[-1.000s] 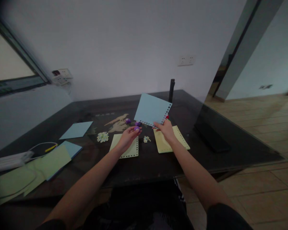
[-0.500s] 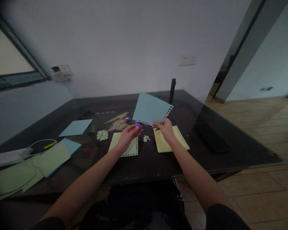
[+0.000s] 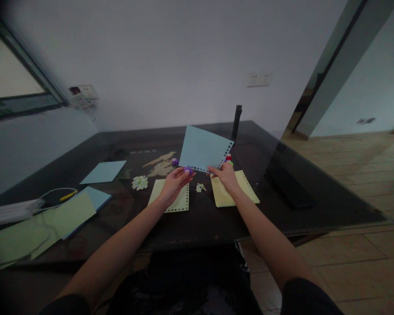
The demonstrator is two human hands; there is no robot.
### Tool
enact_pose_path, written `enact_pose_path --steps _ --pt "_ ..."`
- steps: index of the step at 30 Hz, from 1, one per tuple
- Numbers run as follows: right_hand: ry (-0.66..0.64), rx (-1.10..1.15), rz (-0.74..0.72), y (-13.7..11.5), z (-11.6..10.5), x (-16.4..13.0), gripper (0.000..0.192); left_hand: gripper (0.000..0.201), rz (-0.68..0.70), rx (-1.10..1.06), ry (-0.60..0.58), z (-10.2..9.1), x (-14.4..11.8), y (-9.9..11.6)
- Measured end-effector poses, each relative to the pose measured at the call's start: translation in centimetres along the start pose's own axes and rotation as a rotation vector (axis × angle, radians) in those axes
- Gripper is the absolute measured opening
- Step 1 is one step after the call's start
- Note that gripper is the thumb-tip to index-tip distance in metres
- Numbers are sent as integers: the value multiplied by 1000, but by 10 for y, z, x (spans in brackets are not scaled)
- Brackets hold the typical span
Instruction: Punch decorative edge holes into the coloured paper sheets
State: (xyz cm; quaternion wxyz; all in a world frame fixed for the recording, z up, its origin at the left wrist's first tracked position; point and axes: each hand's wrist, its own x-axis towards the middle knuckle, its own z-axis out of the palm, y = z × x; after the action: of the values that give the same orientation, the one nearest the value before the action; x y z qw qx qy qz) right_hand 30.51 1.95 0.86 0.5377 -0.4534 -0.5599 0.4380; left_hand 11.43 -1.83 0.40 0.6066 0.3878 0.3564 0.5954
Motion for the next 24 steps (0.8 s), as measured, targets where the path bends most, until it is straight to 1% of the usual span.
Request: enact_pose_path --steps 5,9,12,20,24 --pt "-32 -20 4 0 0 0 32 31 17 46 3 -2 1 0" --pt "-54 -28 2 -3 -1 0 30 30 26 64 34 -4 3 1" --pt "-70 -50 0 -5 -3 -1 28 30 33 73 23 -7 5 1" --pt "-107 -105 -8 -6 -3 -2 24 28 -5 96 -5 -9 6 3" --pt "-119 -152 -16 -8 -4 -3 23 29 -14 65 0 -8 4 6"
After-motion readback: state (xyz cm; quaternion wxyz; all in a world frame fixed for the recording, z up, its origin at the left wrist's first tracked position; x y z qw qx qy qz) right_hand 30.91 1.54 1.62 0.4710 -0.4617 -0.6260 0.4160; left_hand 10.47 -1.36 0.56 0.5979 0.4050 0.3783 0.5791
